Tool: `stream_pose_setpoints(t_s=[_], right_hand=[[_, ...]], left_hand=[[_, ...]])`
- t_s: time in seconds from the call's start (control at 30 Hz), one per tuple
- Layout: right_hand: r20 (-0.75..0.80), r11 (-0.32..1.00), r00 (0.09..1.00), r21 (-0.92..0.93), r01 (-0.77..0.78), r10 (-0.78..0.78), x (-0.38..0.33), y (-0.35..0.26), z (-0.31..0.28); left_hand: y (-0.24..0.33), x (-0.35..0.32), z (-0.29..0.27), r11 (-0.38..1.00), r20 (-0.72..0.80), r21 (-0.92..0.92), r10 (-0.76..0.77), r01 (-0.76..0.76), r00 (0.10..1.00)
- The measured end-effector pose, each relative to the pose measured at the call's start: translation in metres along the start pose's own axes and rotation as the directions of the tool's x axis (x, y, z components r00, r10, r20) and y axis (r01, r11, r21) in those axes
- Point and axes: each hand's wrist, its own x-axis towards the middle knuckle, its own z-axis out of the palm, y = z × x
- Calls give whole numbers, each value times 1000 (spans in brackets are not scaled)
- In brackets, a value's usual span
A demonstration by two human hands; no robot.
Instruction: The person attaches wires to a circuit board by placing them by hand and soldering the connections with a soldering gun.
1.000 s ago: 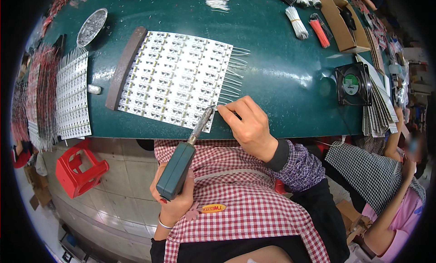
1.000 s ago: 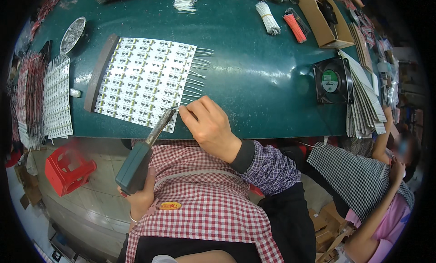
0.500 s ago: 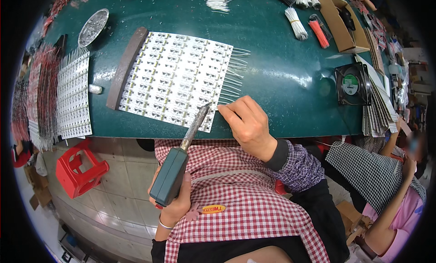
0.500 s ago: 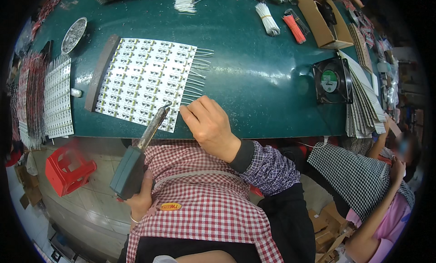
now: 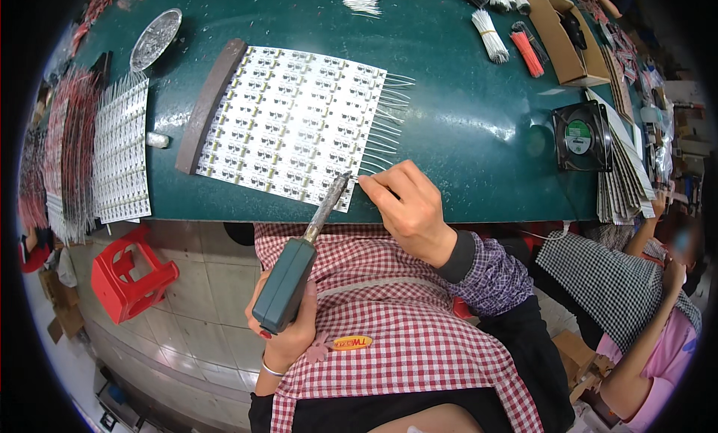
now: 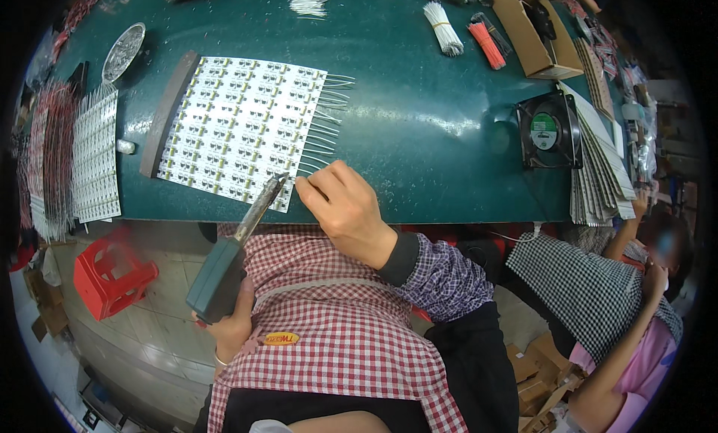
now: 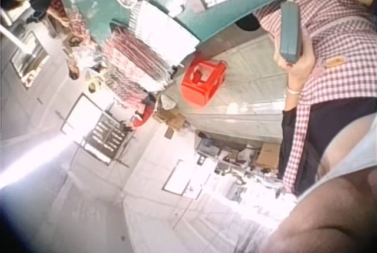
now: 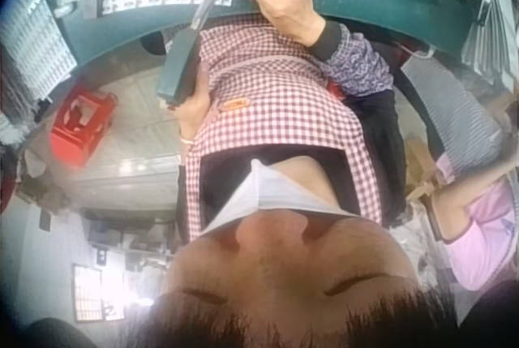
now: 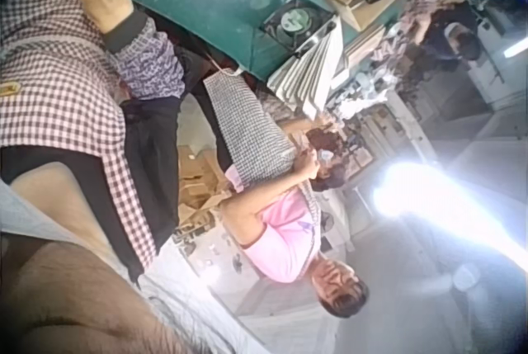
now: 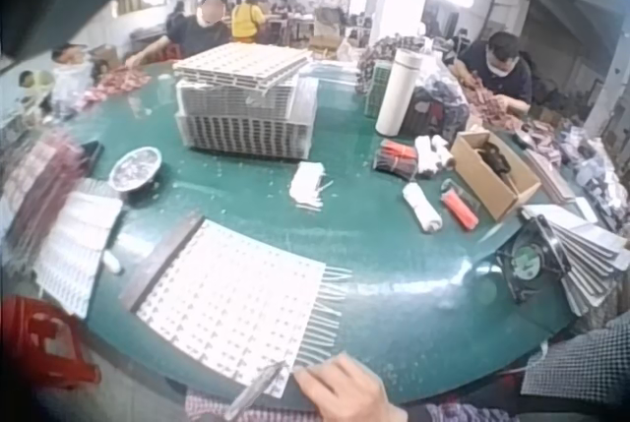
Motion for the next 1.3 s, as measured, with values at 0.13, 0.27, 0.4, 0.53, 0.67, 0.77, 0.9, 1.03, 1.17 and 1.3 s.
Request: stream_pose_setpoints(t_s=[0.13,0.27,0.4,0.53,0.67,0.77,0.9,1.03,1.17,1.3], right_hand=[[6,1000,1000,-3,-8,8,1,-1,-2],[2,1000,1000,-13,-1,1,0,-1,-1],[-8,1000,1000,-23,-2,2,0,-1,0],[-5,1000,1000,-24,-7,7,0,-1,0],[-13,1000,1000,-23,-9,9,1,-1,-1],[-17,1000,1000,-22,-9,9,0,-1,1],[-43,999,999,-22,32,-33,3,-2,-1],[-105,997,992,20,68,-66,0,-5,-2],[-66,999,997,5,41,-40,-4,-3,1],[-46,1000,999,6,17,-16,-4,-3,1]], left_hand=[[-1,2,3,997,-10,43,64,-64,998],[1,4,2,985,36,152,75,-80,997],[0,5,2,983,32,150,100,-104,994],[0,2,3,994,26,83,75,-77,997],[-14,-15,-3,999,8,-10,-42,42,999],[-15,-17,-3,999,-24,-42,-18,16,1000],[-14,-16,-3,998,-18,-60,11,-12,1000],[-17,-17,-4,998,-14,-25,56,-56,998],[-9,-10,-2,995,-34,40,90,-89,995],[-15,-16,-4,999,3,-10,48,-48,999]])
